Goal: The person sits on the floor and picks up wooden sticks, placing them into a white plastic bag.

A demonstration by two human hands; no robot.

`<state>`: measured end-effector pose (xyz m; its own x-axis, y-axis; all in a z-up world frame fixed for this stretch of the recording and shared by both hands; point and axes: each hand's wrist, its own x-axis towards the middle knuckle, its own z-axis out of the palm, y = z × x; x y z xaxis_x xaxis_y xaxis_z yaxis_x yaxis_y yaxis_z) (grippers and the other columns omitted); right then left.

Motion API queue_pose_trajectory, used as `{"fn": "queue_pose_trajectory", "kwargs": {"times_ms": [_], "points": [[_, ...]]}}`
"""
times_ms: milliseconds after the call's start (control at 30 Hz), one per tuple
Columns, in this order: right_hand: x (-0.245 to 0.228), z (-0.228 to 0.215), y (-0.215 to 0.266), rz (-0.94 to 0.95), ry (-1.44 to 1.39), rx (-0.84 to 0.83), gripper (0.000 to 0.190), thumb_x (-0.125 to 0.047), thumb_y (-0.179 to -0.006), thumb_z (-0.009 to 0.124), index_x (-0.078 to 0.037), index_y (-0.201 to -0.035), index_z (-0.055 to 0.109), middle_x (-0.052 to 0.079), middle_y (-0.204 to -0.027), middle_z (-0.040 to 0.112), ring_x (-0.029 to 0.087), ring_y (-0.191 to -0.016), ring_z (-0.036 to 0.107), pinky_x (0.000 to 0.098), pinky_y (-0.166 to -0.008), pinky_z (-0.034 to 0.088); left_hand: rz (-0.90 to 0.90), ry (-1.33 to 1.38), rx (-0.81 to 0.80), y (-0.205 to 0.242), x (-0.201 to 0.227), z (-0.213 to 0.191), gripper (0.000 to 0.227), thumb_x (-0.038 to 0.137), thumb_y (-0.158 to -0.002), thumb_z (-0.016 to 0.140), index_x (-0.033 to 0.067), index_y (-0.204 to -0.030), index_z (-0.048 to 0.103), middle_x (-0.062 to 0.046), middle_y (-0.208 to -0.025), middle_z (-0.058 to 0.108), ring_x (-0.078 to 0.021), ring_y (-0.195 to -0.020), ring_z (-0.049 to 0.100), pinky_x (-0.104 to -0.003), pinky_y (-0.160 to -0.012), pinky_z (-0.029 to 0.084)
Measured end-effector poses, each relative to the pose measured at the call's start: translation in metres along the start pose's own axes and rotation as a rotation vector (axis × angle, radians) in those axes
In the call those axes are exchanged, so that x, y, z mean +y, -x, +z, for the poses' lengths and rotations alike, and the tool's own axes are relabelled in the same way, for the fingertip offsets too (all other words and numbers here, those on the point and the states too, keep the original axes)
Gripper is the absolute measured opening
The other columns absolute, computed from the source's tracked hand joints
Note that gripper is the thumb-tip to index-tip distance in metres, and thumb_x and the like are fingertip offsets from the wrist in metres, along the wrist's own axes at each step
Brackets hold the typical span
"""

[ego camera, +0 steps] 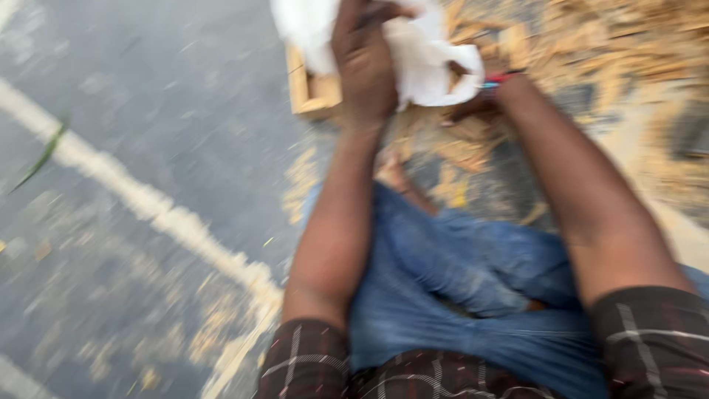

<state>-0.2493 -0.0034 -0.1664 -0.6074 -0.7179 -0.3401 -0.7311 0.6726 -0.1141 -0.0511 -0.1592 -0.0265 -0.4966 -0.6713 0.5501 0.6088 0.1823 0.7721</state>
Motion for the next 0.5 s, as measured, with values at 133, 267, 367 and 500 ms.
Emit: {"fn": "queue_pose_trajectory", "kwargs": {"times_ms": [133, 267, 367, 500], "points": [[0.001, 0.005, 0.009, -0.015, -0.076, -0.031, 0.123, -0.056, -0.052, 0.095, -0.025, -0.158, 0.042, 0.014, -0.162, 0.034, 0.049, -0.146, 0.029, 0.0579, -0.112, 0.039, -0.087, -0.334, 0.011, 0.002, -0.004, 0.009, 0.02, 0.001, -0.106, 0.059, -0.0048, -0.087, 0.061, -0.009, -0.067, 0.062, -0.0193, -0.059, 0.054, -0.032, -0.059, 0.039], [0.017, 0.009, 0.039, 0.022, -0.145, -0.027, 0.129, -0.054, -0.05, 0.096, -0.03, -0.162, 0.04, 0.012, -0.17, 0.03, 0.049, -0.155, 0.026, 0.0568, -0.118, 0.04, -0.037, -0.361, -0.079, 0.005, 0.003, 0.021, 0.018, 0.003, -0.1, 0.059, -0.0029, -0.083, 0.064, -0.007, -0.07, 0.065, -0.0145, -0.06, 0.062, -0.028, -0.061, 0.048], [0.014, 0.013, 0.038, 0.052, -0.211, -0.009, 0.135, -0.052, -0.047, 0.094, -0.03, -0.167, 0.036, 0.018, -0.167, 0.035, 0.045, -0.155, 0.027, 0.0556, -0.119, 0.04, -0.006, -0.157, -0.181, 0.006, 0.015, 0.019, 0.021, 0.002, -0.103, 0.05, 0.0027, -0.089, 0.067, -0.004, -0.081, 0.073, -0.0116, -0.072, 0.07, -0.027, -0.068, 0.055], [0.011, 0.012, 0.028, -0.117, -0.082, -0.033, 0.14, -0.054, -0.044, 0.098, -0.03, -0.165, 0.031, 0.02, -0.163, 0.032, 0.041, -0.148, 0.022, 0.0609, -0.116, 0.031, -0.067, -0.099, -0.151, 0.004, 0.024, 0.025, 0.017, -0.003, -0.101, 0.049, -0.0005, -0.092, 0.064, -0.005, -0.081, 0.071, -0.0135, -0.075, 0.07, -0.028, -0.073, 0.055]]}}
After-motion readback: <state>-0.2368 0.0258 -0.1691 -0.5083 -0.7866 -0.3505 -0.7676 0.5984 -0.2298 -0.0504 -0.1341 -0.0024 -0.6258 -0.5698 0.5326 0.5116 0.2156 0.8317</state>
